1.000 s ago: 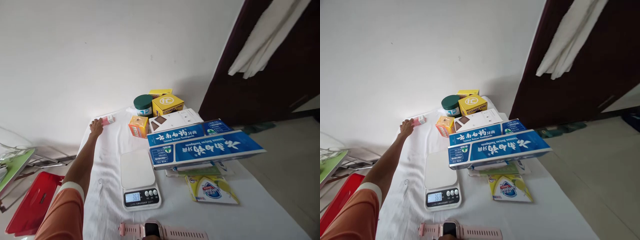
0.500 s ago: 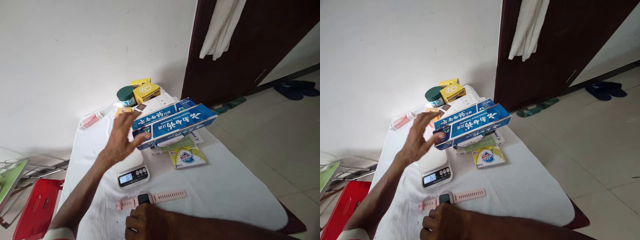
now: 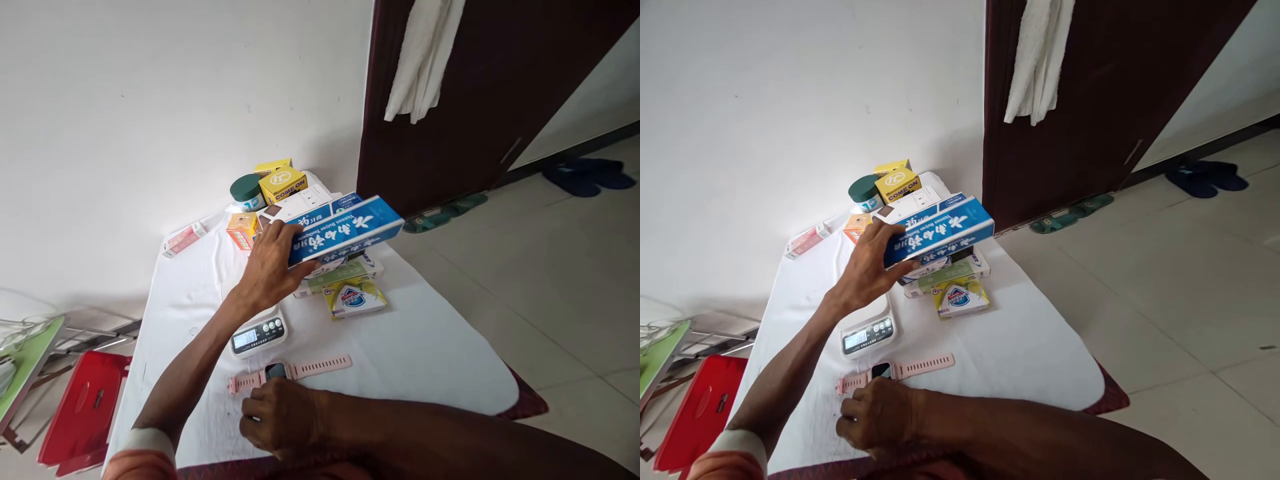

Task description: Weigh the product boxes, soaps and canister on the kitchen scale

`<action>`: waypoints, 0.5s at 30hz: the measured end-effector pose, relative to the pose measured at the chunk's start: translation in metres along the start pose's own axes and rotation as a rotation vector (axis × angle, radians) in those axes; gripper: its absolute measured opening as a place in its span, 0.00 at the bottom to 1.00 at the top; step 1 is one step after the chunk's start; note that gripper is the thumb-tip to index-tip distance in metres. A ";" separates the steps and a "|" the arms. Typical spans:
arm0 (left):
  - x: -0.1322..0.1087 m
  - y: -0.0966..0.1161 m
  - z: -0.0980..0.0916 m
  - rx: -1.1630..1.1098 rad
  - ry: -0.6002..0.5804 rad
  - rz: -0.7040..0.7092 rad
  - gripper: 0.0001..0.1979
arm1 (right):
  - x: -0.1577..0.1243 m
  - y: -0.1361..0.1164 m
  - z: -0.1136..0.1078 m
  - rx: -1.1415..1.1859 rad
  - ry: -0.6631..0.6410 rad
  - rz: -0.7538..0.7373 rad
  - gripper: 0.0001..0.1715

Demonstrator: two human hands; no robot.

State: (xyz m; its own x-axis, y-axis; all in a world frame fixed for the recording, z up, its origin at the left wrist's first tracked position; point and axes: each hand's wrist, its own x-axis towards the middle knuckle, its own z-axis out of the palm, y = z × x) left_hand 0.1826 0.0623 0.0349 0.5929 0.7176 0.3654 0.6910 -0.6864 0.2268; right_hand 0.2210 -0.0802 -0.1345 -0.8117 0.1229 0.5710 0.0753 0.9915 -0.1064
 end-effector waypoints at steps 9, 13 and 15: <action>-0.092 -0.008 -0.094 0.022 -0.010 -0.126 0.25 | 0.001 0.000 0.003 -0.003 0.037 -0.002 0.05; -0.139 -0.027 -0.094 -0.050 -0.173 -0.235 0.24 | 0.002 0.000 -0.002 -0.005 0.020 0.002 0.08; -0.154 -0.039 -0.083 -0.071 -0.214 -0.292 0.24 | 0.003 0.000 -0.004 -0.004 -0.002 -0.001 0.09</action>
State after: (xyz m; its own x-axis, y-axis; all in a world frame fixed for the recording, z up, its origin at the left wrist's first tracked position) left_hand 0.0299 -0.0307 0.0447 0.4532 0.8878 0.0805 0.8180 -0.4500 0.3583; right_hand 0.2206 -0.0797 -0.1298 -0.8131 0.1222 0.5692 0.0768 0.9917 -0.1032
